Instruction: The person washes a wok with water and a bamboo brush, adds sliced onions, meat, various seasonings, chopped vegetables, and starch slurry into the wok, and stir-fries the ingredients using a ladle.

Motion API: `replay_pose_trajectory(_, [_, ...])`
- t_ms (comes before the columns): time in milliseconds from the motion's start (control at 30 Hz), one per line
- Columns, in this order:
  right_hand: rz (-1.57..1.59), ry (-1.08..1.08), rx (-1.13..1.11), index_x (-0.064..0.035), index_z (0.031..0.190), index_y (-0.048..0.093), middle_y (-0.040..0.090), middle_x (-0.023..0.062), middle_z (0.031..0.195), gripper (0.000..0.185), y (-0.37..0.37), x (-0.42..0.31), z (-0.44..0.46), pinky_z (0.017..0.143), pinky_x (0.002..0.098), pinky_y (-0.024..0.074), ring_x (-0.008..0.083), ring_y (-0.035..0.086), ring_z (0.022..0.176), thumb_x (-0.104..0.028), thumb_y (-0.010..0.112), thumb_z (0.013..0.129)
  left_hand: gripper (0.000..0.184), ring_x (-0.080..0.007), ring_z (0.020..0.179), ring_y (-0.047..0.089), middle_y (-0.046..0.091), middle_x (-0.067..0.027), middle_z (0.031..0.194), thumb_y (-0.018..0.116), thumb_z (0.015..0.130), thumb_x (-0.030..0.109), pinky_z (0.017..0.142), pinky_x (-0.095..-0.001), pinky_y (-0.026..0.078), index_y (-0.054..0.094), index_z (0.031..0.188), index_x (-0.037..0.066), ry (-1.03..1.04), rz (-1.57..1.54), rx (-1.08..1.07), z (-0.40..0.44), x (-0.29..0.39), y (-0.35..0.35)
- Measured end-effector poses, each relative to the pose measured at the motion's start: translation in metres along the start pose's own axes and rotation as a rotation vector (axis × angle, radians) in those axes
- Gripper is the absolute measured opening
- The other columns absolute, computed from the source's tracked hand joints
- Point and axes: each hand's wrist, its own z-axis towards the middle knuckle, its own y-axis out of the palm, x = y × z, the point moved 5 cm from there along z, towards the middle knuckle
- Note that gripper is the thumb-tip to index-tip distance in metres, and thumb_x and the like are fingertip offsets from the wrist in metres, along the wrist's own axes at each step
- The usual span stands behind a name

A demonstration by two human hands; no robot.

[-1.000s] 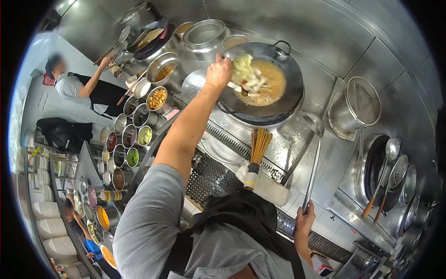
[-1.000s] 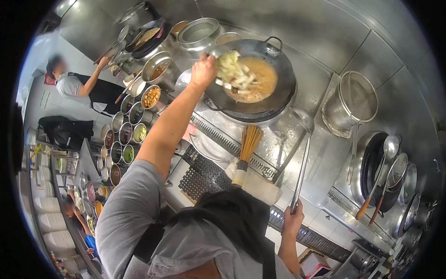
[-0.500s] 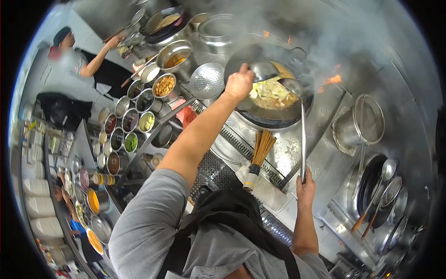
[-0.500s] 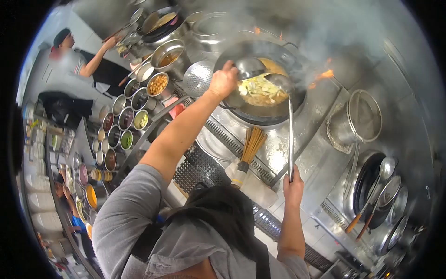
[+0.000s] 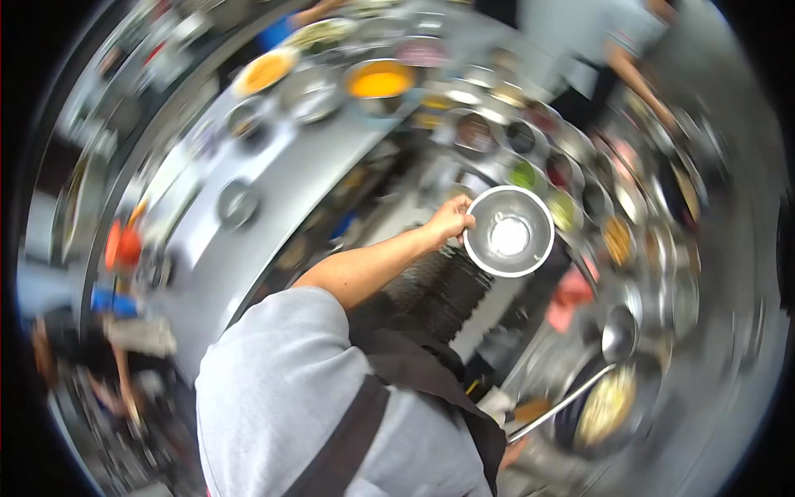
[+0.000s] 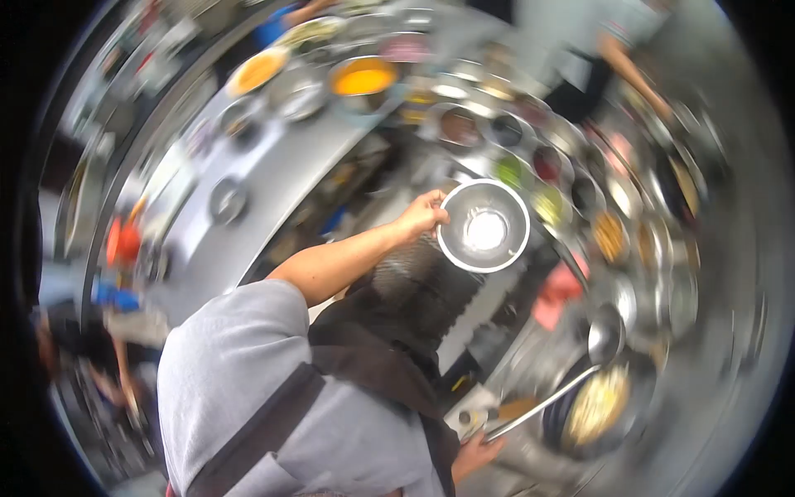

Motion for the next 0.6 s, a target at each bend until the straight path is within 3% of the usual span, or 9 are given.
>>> replay_pose_trajectory(200, [-0.199, -0.22, -0.347, 0.0046, 0.123, 0.045, 0.057, 0.0165, 0.092, 0.052, 0.131, -0.096, 0.034, 0.07, 0.0364, 0.0444, 0.026, 0.054, 0.078, -0.012, 0.056, 0.075, 0.032, -0.0134, 0.052, 0.054, 0.059, -0.0081, 0.071, 0.059, 0.072, 0.004, 0.04, -0.0272, 0.042, 0.052, 0.103, 0.004, 0.158, -0.084, 0.798, -0.143, 0.021, -0.315])
replay_pose_trajectory(267, [-0.261, -0.279, -0.443, 0.0041, 0.123, 0.045, 0.057, 0.0169, 0.093, 0.052, 0.176, -0.126, 0.034, 0.071, 0.0368, 0.0442, 0.0268, 0.053, 0.08, -0.014, 0.056, 0.075, 0.034, -0.0145, 0.053, 0.056, 0.059, -0.0085, 0.072, 0.058, 0.074, 0.004, 0.043, -0.028, 0.045, 0.05, 0.107, 0.004, 0.196, 0.068, 1.025, -0.195, 0.033, -0.389])
replay_pose_trajectory(367, [-0.339, -0.348, -0.56, 0.0033, 0.123, 0.045, 0.056, 0.0174, 0.096, 0.054, 0.237, -0.163, 0.025, 0.073, 0.0375, 0.0438, 0.028, 0.053, 0.083, -0.017, 0.057, 0.075, 0.033, -0.0163, 0.056, 0.058, 0.058, -0.0081, 0.071, 0.056, 0.076, 0.003, 0.046, -0.0286, 0.049, 0.048, 0.109, 0.003, 0.216, -0.095, 1.177, -0.26, 0.057, -0.457])
replay_pose_trajectory(600, [-0.502, -0.466, -0.756, 0.0015, 0.124, 0.046, 0.055, 0.0188, 0.103, 0.057, 0.343, -0.214, 0.003, 0.078, 0.0391, 0.043, 0.0308, 0.052, 0.09, -0.025, 0.058, 0.076, 0.033, -0.0198, 0.062, 0.062, 0.06, -0.0154, 0.088, 0.054, 0.077, 0.0, 0.046, -0.0285, 0.053, 0.047, 0.109, -0.003, 0.304, -0.24, 1.742, -0.356, 0.056, -0.608])
